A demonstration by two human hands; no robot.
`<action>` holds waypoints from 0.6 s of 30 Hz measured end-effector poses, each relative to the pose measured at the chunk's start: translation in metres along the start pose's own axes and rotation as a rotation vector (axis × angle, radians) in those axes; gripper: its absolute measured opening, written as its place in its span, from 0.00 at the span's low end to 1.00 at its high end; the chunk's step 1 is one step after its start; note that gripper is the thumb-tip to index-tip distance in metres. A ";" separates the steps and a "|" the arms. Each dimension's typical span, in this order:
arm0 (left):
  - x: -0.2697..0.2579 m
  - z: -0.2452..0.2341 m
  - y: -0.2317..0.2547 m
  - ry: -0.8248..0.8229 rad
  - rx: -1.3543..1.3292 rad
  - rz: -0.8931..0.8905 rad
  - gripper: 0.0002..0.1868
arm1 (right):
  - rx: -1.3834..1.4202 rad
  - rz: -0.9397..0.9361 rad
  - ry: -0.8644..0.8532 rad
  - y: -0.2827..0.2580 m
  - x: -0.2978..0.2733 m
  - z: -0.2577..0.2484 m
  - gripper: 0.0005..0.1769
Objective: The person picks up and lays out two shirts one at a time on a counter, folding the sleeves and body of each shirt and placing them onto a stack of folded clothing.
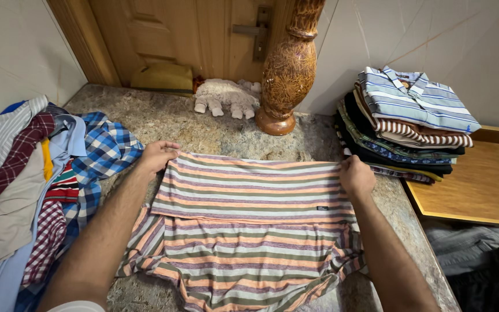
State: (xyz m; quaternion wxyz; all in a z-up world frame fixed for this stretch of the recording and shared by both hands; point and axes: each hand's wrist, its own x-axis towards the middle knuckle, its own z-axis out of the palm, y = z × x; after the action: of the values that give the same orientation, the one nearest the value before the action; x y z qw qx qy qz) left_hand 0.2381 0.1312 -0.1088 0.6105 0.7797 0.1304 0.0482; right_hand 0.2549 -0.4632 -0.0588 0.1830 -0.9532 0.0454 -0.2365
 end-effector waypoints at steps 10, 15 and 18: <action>-0.110 0.068 0.094 0.209 0.980 0.344 0.26 | -0.186 -0.211 -0.073 -0.041 -0.018 0.008 0.19; -0.166 0.146 0.104 -0.215 1.159 0.173 0.47 | -0.269 -0.413 -0.482 -0.106 -0.069 0.027 0.44; -0.156 0.148 0.095 -0.321 1.238 0.101 0.50 | -0.237 -0.376 -0.567 -0.118 -0.076 0.032 0.49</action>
State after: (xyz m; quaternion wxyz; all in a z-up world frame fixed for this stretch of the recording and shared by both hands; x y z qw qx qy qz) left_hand 0.1370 -0.0699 -0.0416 0.0563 0.9906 0.0040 -0.1245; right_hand 0.2031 -0.3299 -0.0746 0.0299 -0.9871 -0.1565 0.0147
